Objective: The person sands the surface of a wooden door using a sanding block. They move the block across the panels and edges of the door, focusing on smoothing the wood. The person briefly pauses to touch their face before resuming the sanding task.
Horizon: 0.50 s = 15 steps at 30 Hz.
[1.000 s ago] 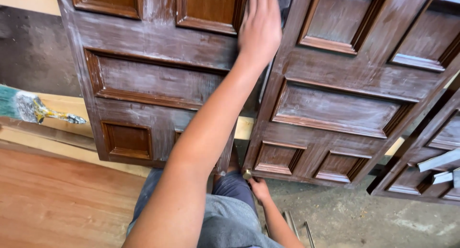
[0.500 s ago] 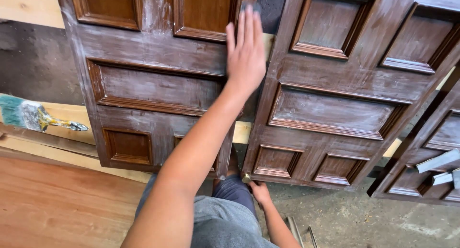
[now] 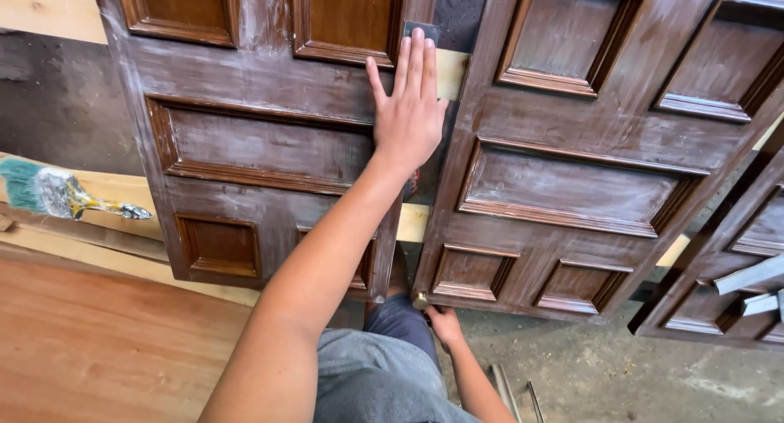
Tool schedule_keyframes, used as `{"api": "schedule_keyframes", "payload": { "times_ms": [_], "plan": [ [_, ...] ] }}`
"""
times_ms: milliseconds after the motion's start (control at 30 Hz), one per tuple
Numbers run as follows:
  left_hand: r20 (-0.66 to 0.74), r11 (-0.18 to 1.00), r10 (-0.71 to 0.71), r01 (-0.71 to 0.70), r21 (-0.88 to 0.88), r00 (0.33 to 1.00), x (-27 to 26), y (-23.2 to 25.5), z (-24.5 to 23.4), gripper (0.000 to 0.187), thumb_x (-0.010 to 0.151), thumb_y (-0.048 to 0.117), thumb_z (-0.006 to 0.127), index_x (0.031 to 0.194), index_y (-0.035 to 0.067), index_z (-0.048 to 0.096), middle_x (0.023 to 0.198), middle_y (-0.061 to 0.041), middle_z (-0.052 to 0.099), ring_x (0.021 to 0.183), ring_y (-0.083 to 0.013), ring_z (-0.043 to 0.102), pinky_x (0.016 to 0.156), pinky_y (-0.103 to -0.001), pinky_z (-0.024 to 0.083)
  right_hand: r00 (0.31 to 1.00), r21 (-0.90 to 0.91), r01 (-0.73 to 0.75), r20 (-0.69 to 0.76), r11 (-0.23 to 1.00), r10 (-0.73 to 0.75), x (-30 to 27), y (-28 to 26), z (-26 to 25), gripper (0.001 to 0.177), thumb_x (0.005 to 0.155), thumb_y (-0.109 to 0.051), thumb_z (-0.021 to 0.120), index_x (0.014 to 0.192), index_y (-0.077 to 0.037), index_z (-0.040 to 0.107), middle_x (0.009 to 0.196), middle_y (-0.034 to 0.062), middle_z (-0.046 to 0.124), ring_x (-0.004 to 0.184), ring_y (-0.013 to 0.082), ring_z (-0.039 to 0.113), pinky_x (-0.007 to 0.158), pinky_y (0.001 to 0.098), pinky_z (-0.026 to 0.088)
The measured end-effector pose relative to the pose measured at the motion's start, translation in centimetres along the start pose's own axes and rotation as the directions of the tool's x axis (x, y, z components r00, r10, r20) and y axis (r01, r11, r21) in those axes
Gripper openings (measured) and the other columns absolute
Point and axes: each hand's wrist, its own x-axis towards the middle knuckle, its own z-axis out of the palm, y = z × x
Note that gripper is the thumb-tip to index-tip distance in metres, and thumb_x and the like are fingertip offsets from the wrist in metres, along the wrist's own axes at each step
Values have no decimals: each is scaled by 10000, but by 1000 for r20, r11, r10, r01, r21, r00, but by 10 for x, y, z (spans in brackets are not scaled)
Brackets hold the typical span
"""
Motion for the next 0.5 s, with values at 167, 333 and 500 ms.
{"api": "schedule_keyframes", "payload": {
  "times_ms": [167,333,500],
  "plan": [
    [-268,995,-23,-5,-103,963,99,-9,13,663,1067,498,651,1543,119,387,1602,-62,462,1485,-297,425,1211,-655,196,997,61,-74,-4,995,75,-6,-7,-6,375,863,-272,675,1106,-11,792,992,130,800,860,232,725,805,343,528],
    [-64,1000,-9,9,-3,998,25,-3,-14,757,1135,495,607,1636,113,187,1705,-77,185,1589,-246,183,1239,-655,79,998,110,-58,2,992,58,2,3,-3,390,879,-260,676,1144,9,772,1024,151,792,899,253,742,803,359,562],
    [18,1000,-16,15,8,1000,25,0,1,712,1144,340,484,1675,84,83,1754,-81,56,1635,-220,73,1243,-677,-24,999,100,-49,26,994,46,10,1,-3,348,885,-229,667,1114,8,779,1006,144,789,877,245,726,789,363,554]
  ]
}}
